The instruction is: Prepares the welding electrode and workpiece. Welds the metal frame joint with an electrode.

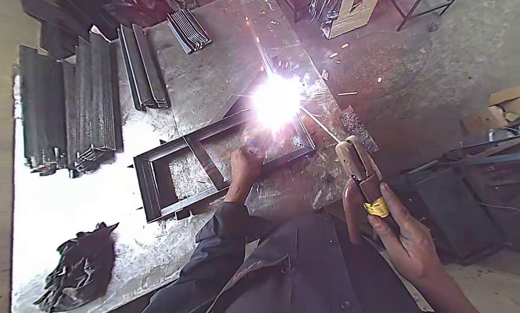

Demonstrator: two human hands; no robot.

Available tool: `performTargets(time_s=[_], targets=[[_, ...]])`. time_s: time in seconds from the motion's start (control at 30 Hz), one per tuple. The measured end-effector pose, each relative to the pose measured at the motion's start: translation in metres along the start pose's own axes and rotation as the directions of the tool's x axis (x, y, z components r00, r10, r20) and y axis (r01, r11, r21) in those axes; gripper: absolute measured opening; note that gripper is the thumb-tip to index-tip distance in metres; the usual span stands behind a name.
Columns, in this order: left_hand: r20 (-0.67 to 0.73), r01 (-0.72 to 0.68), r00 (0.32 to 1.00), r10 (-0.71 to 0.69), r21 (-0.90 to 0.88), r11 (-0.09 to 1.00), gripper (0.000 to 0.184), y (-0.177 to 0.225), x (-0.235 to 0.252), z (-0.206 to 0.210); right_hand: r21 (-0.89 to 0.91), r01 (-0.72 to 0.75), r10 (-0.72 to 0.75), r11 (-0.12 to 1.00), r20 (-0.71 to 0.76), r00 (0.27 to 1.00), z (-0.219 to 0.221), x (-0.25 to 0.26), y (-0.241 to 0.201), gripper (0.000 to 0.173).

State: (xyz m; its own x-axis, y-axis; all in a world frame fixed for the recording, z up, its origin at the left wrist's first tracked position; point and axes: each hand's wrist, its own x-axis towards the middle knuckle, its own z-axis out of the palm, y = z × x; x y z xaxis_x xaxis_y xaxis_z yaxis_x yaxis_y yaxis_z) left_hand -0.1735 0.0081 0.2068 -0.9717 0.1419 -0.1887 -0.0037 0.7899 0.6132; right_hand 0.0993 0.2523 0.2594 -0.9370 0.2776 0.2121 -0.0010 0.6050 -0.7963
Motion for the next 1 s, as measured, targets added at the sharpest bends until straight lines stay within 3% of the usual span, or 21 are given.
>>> performTargets(time_s=[0.27, 0.47, 0.63, 0.73, 0.83, 1.0], targets=[[0.005, -0.008, 1.0, 0.008, 0.023, 1.0, 0.031, 0.002, -0.001, -0.001, -0.048, 0.012, -0.012, 0.999, 0.001, 1.0, 0.001, 0.002, 0.0, 0.06], [0.012, -0.013, 1.0, 0.013, -0.003, 1.0, 0.033, 0.0, 0.001, 0.0, 0.041, -0.03, 0.03, 0.999, -0.009, 1.0, -0.005, -0.004, 0.002, 0.06], [0.012, -0.036, 0.999, 0.036, 0.044, 0.998, 0.039, 0.006, 0.0, -0.003, 0.184, -0.125, 0.152, 0.975, -0.137, 0.979, -0.012, -0.007, 0.003, 0.103], [-0.002, -0.031, 0.999, 0.032, 0.054, 0.998, 0.039, 0.004, 0.0, -0.001, 0.305, -0.202, 0.261, 0.931, -0.167, 0.951, -0.003, -0.003, 0.0, 0.111], [-0.023, -0.02, 1.0, 0.021, 0.062, 0.998, 0.038, 0.005, 0.001, 0.001, 0.447, -0.303, 0.399, 0.841, -0.134, 0.907, 0.009, -0.005, 0.001, 0.099], [-0.022, 0.021, 1.0, -0.02, 0.09, 0.996, 0.036, 0.008, 0.001, 0.001, 0.606, -0.423, 0.576, 0.674, -0.073, 0.814, 0.018, -0.003, 0.007, 0.042]])
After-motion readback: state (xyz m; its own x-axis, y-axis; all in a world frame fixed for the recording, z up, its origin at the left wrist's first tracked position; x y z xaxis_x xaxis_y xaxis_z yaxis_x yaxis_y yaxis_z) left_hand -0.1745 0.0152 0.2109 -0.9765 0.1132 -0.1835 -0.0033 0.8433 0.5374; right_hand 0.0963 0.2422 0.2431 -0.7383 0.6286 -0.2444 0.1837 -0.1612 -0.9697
